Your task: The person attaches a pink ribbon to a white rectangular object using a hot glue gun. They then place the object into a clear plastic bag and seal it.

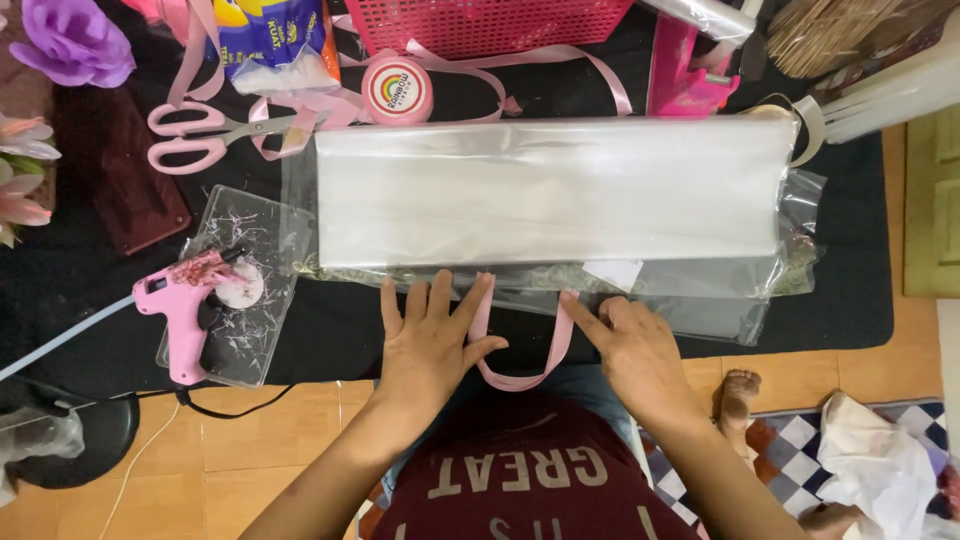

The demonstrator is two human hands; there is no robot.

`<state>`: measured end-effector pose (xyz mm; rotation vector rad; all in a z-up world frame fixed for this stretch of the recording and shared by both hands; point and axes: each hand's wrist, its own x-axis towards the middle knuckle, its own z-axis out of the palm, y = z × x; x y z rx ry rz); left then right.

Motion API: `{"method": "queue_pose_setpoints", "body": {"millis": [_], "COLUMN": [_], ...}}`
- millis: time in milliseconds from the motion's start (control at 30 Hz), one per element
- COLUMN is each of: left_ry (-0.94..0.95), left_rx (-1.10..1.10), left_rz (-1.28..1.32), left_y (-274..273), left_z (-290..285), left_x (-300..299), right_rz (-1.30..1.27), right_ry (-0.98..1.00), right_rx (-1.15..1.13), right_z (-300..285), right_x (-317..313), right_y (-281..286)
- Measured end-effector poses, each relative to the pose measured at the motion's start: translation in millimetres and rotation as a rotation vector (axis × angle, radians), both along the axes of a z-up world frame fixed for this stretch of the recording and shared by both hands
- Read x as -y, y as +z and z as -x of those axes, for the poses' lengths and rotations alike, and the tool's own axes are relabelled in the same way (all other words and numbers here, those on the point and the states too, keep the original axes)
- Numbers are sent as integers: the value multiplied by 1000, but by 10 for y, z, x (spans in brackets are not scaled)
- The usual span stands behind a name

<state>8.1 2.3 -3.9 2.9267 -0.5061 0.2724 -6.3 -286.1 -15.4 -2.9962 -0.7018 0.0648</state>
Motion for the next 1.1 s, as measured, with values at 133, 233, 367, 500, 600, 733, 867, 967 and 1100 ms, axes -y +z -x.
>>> {"method": "queue_pose_setpoints", "body": {"millis": [133, 233, 367, 500, 600, 733, 867, 967, 1100], "left_ry": [-5, 2, -15, -32, -44, -43, -42, -46, -37], "left_rx": [44, 55, 40, 39, 53, 73, 98, 88, 36], "left_rz": [-2, 23, 67, 107, 105, 97, 106, 92, 101], "left_y": [-18, -21, -23, -25, 38, 38, 19, 20, 91], "left_z": [-4, -10, -11, -10, -2, 5, 17, 45, 95], "left_x": [-5, -23, -62, -73, -61, -66, -59, -66, -69], "right_rz": [-15, -186, -156, -391, -132, -45, -35, -87, -133], "right_ry": [19, -34, -36, -130, -8, 39, 43, 44, 62], "right_rx": [53, -95, -85, -218, 10, 68, 85, 47, 65], "right_z": [-24, -68, -39, -90, -51, -38, -46, -55, -1], "right_x": [36, -19, -53, -214, -28, 2, -2, -50, -22], "right_y": [-38, 177, 197, 534, 122, 43, 40, 164, 115]}}
